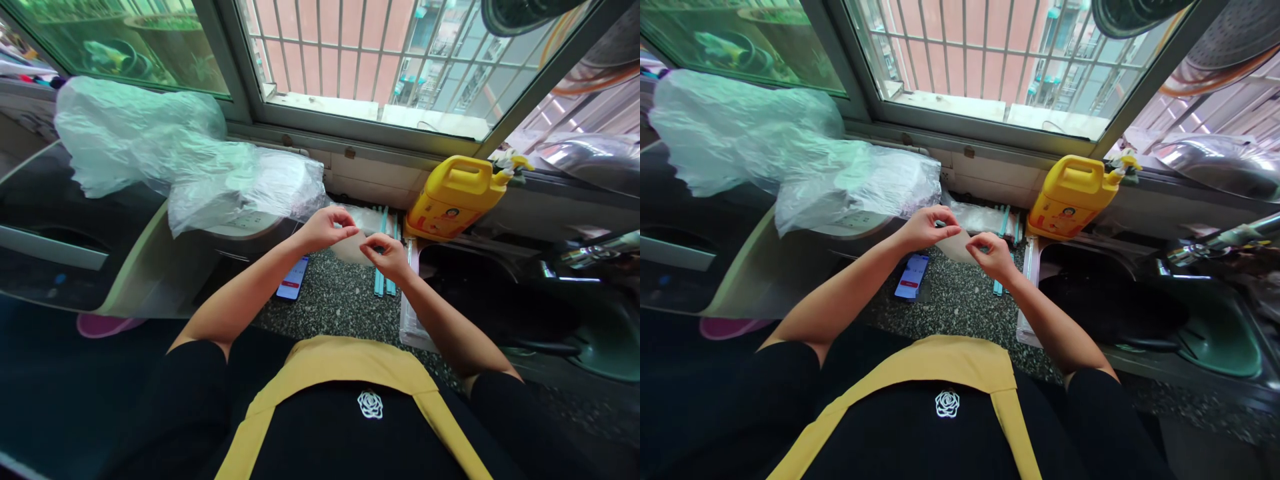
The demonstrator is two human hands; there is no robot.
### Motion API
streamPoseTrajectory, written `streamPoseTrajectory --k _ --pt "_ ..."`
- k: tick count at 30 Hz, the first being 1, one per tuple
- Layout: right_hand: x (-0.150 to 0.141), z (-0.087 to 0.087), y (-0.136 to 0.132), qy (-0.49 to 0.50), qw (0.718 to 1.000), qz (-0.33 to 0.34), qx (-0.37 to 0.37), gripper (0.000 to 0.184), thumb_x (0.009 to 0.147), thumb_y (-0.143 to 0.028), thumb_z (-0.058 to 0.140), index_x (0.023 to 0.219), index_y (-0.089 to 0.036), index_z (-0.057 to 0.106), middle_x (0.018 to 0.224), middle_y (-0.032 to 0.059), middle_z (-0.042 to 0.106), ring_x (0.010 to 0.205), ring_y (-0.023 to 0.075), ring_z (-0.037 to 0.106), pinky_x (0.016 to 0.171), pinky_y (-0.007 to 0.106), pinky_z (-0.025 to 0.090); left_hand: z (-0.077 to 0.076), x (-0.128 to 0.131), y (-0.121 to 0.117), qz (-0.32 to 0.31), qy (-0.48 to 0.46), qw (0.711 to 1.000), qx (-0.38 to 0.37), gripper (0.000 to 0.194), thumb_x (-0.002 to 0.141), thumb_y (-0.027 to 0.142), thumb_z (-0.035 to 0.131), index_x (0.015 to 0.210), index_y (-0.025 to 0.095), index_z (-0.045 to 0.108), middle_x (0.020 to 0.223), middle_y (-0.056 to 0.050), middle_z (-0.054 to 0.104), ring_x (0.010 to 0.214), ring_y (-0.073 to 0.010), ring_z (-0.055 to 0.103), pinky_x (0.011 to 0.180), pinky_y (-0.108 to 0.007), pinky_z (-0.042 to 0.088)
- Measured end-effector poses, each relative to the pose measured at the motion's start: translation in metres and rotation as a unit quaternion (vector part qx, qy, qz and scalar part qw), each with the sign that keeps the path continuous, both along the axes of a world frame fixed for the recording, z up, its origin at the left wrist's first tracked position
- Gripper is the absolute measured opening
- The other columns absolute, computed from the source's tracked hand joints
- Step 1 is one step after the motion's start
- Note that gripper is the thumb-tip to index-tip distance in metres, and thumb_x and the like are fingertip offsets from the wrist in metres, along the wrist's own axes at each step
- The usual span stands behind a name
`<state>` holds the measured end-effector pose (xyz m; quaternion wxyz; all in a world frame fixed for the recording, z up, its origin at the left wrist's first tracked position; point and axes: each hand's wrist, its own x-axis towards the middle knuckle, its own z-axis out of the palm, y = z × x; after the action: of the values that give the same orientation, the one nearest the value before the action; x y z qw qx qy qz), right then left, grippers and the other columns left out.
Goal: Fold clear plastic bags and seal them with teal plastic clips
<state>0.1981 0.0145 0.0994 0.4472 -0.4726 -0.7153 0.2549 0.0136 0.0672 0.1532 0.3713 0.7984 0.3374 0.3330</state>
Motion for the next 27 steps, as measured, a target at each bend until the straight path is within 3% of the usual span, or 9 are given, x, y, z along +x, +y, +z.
streamPoseTrajectory --k 3,6,9,11,14,17,20,23,27 --pt "0.005 0.001 -0.003 0.017 1.000 -0.011 -0.003 0.017 0.078 -0.032 0.059 0.066 -0.020 0.062 0.067 0.0004 0.063 0.065 0.0132 0.055 0.065 0.028 0.044 -0.017 -0.011 0.004 0.033 -0.068 0.995 -0.065 0.022 0.077 0.037 0.062 0.080 0.015 0.065 0.073 -0.001 0.063 0.069 -0.0112 0.055 0.068 -0.024 0.044" --pt "0.011 0.001 -0.006 0.036 0.999 -0.032 -0.003 0.016 0.077 -0.031 0.060 0.066 -0.019 0.062 0.065 0.0000 0.062 0.064 0.0130 0.055 0.064 0.028 0.045 -0.059 -0.023 -0.003 0.138 -0.098 0.981 -0.091 0.024 0.087 0.036 0.047 0.088 0.017 0.060 0.080 -0.002 0.062 0.075 -0.0121 0.056 0.073 -0.025 0.046" --pt "0.016 -0.001 -0.008 0.047 0.998 -0.047 -0.005 0.016 0.076 -0.031 0.061 0.066 -0.019 0.062 0.064 -0.0001 0.061 0.063 0.0129 0.055 0.064 0.028 0.045 -0.115 -0.032 -0.024 0.244 0.112 0.955 -0.125 0.011 0.083 0.025 0.051 0.086 0.016 0.056 0.092 -0.007 0.061 0.087 -0.0186 0.059 0.084 -0.033 0.046" --pt "0.018 -0.001 -0.009 0.046 0.998 -0.048 -0.006 0.016 0.076 -0.030 0.061 0.065 -0.019 0.062 0.063 -0.0001 0.061 0.062 0.0129 0.055 0.063 0.028 0.045 -0.147 -0.037 -0.041 0.261 0.253 0.917 -0.167 0.012 0.079 0.017 0.052 0.091 0.014 0.055 0.107 -0.013 0.058 0.098 -0.0245 0.060 0.090 -0.038 0.044" --pt "0.017 0.000 -0.010 0.046 0.998 -0.042 -0.002 0.015 0.075 -0.029 0.061 0.064 -0.019 0.062 0.063 -0.0002 0.061 0.062 0.0129 0.055 0.064 0.028 0.045 -0.171 -0.043 -0.053 0.255 0.314 0.895 -0.191 0.023 0.079 0.010 0.047 0.100 0.013 0.055 0.120 -0.017 0.054 0.106 -0.0274 0.059 0.095 -0.041 0.042" --pt "0.016 0.003 -0.012 0.054 0.998 -0.034 -0.007 0.015 0.075 -0.029 0.061 0.064 -0.019 0.062 0.062 -0.0005 0.060 0.062 0.0125 0.055 0.064 0.027 0.045 -0.166 -0.044 -0.046 0.247 0.238 0.923 -0.177 0.029 0.080 0.011 0.045 0.107 0.014 0.054 0.123 -0.015 0.055 0.115 -0.0241 0.055 0.100 -0.038 0.040" --pt "0.015 0.005 -0.013 0.072 0.996 -0.029 -0.033 0.017 0.074 -0.032 0.063 0.064 -0.019 0.062 0.062 -0.0005 0.061 0.061 0.0122 0.055 0.063 0.027 0.045 -0.142 -0.038 -0.031 0.212 -0.016 0.961 -0.179 0.032 0.082 0.031 0.052 0.109 0.016 0.056 0.117 -0.012 0.061 0.112 -0.0230 0.055 0.098 -0.037 0.041" --pt "0.013 0.005 -0.014 0.102 0.993 -0.029 -0.061 0.019 0.073 -0.036 0.065 0.065 -0.018 0.063 0.062 -0.0007 0.061 0.060 0.0119 0.054 0.062 0.027 0.045 -0.110 -0.022 -0.021 0.127 -0.235 0.934 -0.237 0.057 0.071 0.059 0.061 0.108 0.016 0.060 0.111 -0.011 0.066 0.108 -0.0243 0.057 0.093 -0.036 0.042" --pt "0.011 -0.001 -0.016 0.141 0.985 -0.038 -0.090 0.022 0.071 -0.039 0.067 0.066 -0.018 0.064 0.061 -0.0010 0.061 0.058 0.0111 0.053 0.061 0.026 0.045 -0.075 0.002 -0.019 0.018 -0.283 0.912 -0.296 0.060 0.052 0.062 0.075 0.086 0.013 0.068 0.084 -0.008 0.070 0.086 -0.0205 0.063 0.082 -0.032 0.046"
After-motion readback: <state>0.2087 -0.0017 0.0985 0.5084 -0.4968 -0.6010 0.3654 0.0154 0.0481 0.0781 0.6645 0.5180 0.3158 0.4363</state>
